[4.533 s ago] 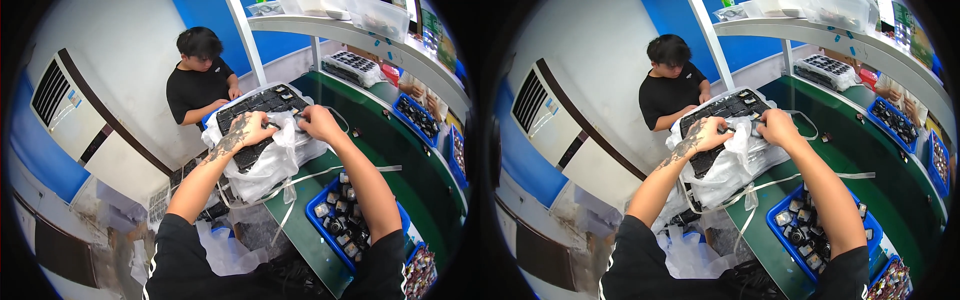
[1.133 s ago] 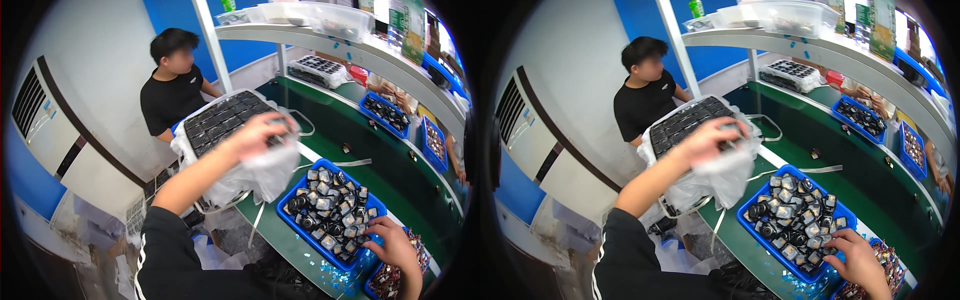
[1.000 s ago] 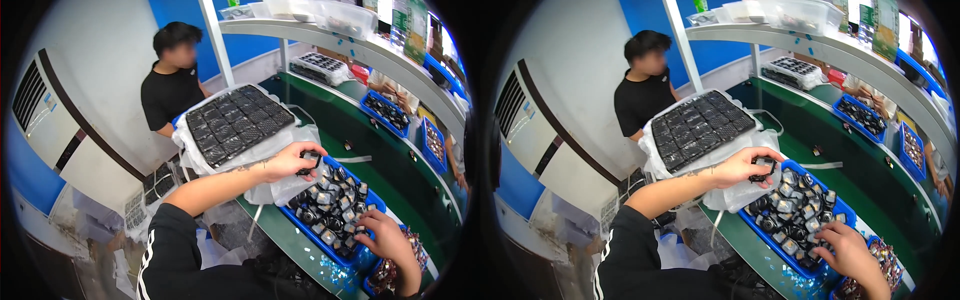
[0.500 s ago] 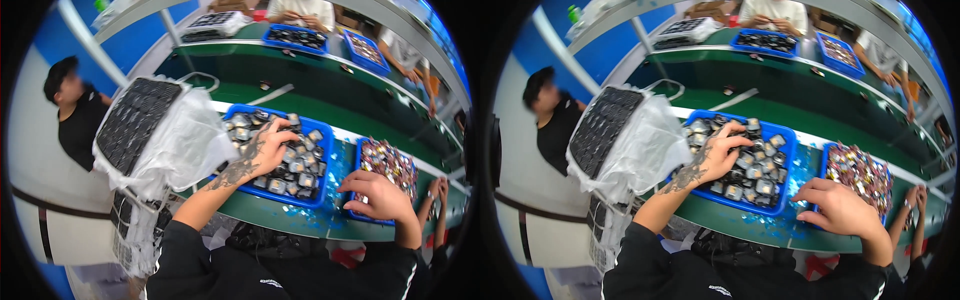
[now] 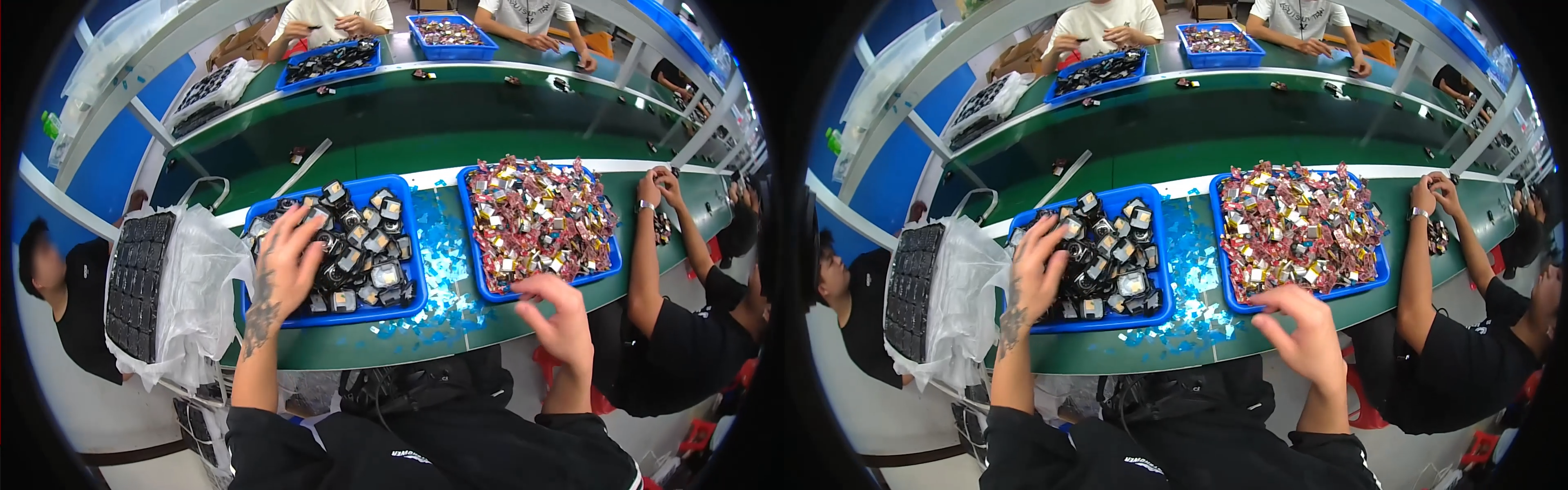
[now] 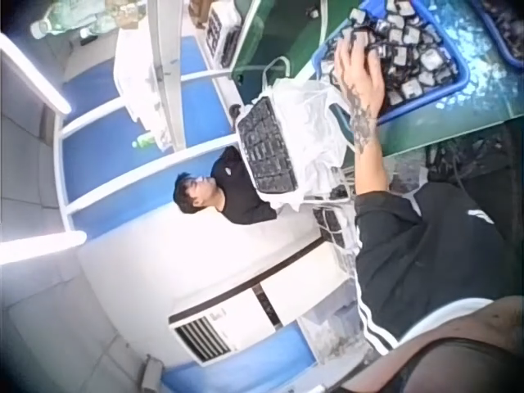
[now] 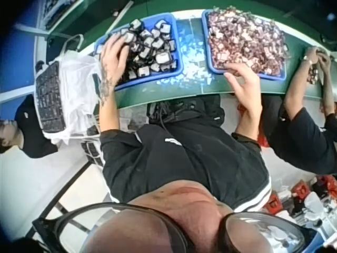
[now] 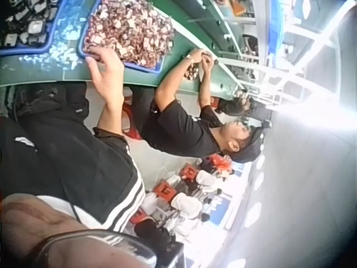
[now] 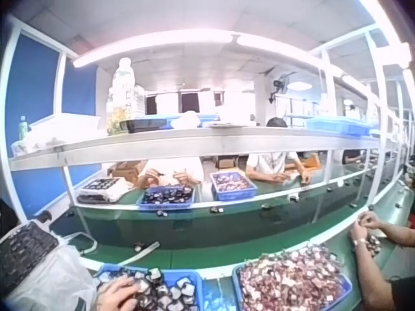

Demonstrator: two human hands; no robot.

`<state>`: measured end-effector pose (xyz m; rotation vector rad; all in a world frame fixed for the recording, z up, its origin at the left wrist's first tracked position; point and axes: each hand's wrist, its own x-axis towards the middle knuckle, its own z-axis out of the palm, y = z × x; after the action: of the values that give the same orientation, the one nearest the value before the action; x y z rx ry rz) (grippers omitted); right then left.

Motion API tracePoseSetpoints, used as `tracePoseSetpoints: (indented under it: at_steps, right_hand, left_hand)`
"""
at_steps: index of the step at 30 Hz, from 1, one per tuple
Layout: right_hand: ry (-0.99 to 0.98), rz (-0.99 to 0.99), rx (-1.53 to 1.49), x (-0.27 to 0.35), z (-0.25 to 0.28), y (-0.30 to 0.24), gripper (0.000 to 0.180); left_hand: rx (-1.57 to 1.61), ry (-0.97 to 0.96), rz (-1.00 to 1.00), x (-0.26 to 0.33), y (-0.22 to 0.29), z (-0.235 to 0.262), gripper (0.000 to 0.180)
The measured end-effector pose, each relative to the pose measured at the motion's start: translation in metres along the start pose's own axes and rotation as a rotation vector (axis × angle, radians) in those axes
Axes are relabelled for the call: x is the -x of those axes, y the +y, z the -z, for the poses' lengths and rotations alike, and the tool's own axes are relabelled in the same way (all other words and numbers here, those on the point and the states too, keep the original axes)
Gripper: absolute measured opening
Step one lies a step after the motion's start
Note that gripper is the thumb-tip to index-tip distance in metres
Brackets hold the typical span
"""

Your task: Assemble and organize electronic components, specifically camera or sensor modules, on a factory production line.

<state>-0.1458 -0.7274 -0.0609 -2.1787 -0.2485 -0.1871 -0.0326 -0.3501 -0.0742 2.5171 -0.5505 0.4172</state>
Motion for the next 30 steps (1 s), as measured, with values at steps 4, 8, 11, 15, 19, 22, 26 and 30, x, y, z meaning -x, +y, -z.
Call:
tracePoseSetpoints:
  at_steps: [4, 8, 11, 15, 19, 22, 26, 30]
  right_hand:
    - [0.267, -0.009, 0.195, -0.023, -0.001, 0.029, 0.013]
    - [0.366, 0.203, 0.363, -0.058, -0.002, 0.045, 0.013]
    - [0.369, 0.177, 0.414, -0.073, -0.002, 0.048, 0.016]
    - [0.177, 0.268, 0.469, -0.089, -0.025, 0.043, 0.028]
    - [0.237, 0.284, 0.639, -0.091, -0.026, 0.052, 0.023]
    - [0.272, 0.312, 0.635, -0.096, -0.021, 0.047, 0.012]
    - [0.370, 0.258, 0.445, -0.099, -0.018, 0.050, 0.011]
    - [0.459, 0.017, 0.192, -0.090, -0.006, 0.050, 0.016]
  left_hand:
    - [-0.258, 0.074, 0.106, 0.040, -0.049, 0.018, 0.033]
    - [-0.919, 0.252, 0.073, 0.052, -0.096, 0.064, 0.036]
    - [-1.126, 0.094, 0.162, 0.052, -0.098, 0.111, 0.033]
    - [-1.242, 0.060, 0.262, 0.054, -0.064, 0.120, 0.033]
    - [-0.498, 0.386, -0.113, 0.015, 0.012, 0.061, 0.029]
    - [-0.193, 0.219, -0.140, -0.014, 0.034, 0.020, 0.021]
    - [-0.099, 0.125, -0.175, -0.030, 0.042, -0.012, 0.017]
    - [-0.017, 0.024, -0.225, -0.031, 0.051, -0.034, 0.018]
